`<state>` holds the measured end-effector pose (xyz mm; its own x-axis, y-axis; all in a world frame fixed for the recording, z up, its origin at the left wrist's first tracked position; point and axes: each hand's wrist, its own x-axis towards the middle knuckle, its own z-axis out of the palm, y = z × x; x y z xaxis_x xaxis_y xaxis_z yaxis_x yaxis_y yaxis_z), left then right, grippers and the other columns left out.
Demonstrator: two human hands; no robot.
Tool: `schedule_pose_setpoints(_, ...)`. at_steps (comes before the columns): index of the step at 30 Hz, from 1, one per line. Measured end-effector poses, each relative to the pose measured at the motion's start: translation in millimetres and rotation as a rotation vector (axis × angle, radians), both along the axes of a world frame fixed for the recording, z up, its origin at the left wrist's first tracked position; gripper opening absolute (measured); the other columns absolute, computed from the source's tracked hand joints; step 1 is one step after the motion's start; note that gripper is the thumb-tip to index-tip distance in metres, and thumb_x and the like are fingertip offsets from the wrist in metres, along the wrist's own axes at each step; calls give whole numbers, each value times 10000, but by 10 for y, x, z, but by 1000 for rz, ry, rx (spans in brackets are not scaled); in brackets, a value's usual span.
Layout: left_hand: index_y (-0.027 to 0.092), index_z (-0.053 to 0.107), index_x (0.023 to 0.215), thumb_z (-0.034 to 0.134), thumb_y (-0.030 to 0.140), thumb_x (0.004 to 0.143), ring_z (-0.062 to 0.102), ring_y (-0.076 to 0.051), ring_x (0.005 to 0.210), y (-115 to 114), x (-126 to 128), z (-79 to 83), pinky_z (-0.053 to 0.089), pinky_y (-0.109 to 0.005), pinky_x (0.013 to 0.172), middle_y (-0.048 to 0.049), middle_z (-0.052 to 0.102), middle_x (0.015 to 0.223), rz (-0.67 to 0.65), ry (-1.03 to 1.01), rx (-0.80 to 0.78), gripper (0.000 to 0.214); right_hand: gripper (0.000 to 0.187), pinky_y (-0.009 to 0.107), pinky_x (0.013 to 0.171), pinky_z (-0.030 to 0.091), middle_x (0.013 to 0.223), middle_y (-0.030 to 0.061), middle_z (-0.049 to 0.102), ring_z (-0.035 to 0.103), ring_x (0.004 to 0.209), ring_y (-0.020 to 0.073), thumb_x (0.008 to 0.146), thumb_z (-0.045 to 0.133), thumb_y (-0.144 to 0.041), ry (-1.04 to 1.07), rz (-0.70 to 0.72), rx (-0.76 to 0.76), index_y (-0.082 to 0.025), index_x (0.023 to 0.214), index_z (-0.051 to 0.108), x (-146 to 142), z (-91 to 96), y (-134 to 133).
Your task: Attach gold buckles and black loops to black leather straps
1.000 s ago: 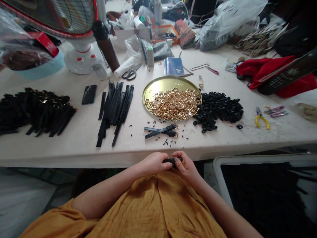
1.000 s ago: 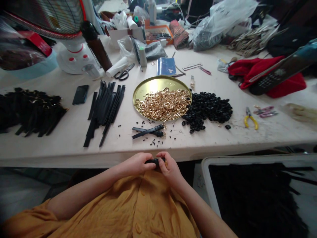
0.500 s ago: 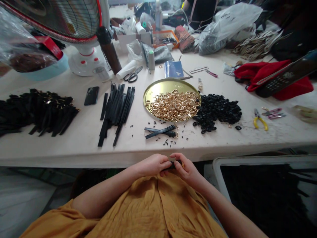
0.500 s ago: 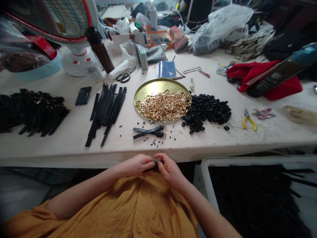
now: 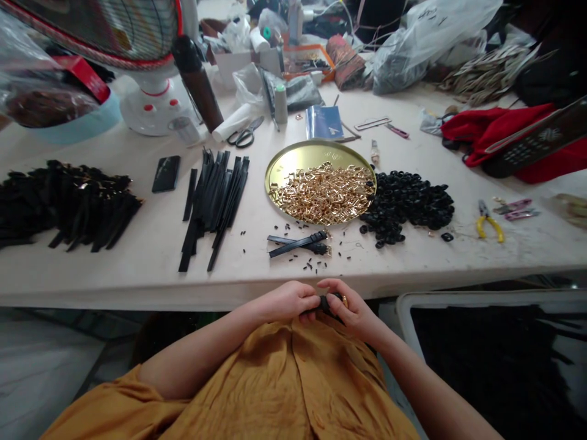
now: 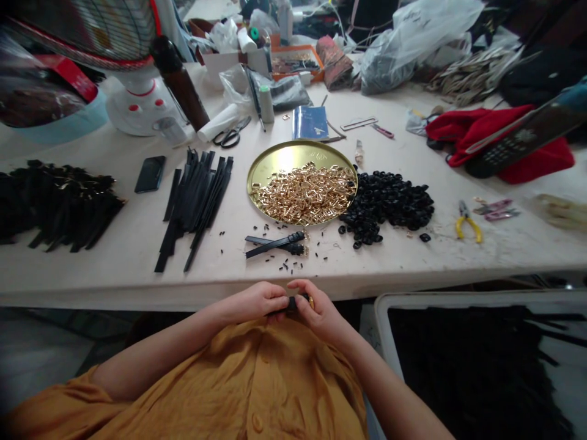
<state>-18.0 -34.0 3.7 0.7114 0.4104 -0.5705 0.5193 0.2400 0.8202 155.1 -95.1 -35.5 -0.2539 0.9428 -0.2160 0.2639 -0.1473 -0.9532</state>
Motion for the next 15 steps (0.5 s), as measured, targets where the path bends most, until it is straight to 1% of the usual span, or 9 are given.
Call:
schedule_pose_setpoints(3, 140, 516, 678, 430, 356, 796, 477, -82, 543, 75, -17, 54, 384, -193, 531, 14, 541, 629, 17, -19, 4, 261, 298, 242, 563, 407, 754, -3, 497, 474, 591, 114, 867, 372, -345, 42, -92, -34, -197, 1112, 458, -38, -43, 45)
schedule_pose_setpoints(5, 137, 527, 697, 474, 356, 773, 474, -83, 554, 116, -26, 77, 379, -195, 537, 17, 539, 634, 26, -13, 1, 237, 309, 245, 560, 412, 733, -5, 492, 481, 586, 119, 869, 370, -356, 34, -135, -6, -196, 1119, 455, -60, -56, 70)
schedule_pose_setpoints(8, 134, 520, 687, 481, 352, 767, 482, -84, 545, 133, -13, 61, 379, -197, 523, 15, 540, 626, 43, 4, -22, 236, 291, 275, 658, 436, 827, 29, 538, 531, 703, 148, 865, 382, -332, -44, -106, 79, -203, 1108, 478, -75, -49, 87)
schedule_pose_setpoints(11, 135, 506, 678, 471, 331, 768, 502, -89, 546, 116, 12, 32, 387, -196, 517, 10, 547, 629, 50, 3, -34, 218, 268, 298, 731, 432, 895, 49, 565, 543, 802, 170, 865, 381, -313, -98, -66, 135, -209, 1086, 493, -82, -36, 91)
schedule_pose_setpoints(13, 135, 516, 685, 456, 341, 774, 503, -92, 546, 115, 14, 41, 384, -195, 514, 6, 550, 630, 47, 12, 13, 233, 273, 291, 704, 437, 864, 45, 572, 548, 773, 168, 868, 372, -324, -99, -78, 132, -208, 1086, 489, -89, -33, 98)
schedule_pose_setpoints(15, 135, 538, 700, 432, 353, 785, 494, -95, 543, 132, -3, 72, 372, -196, 511, 4, 552, 623, 28, 30, 102, 257, 295, 273, 633, 435, 766, 23, 560, 541, 681, 155, 873, 359, -344, -87, -86, 105, -204, 1109, 468, -93, -30, 112)
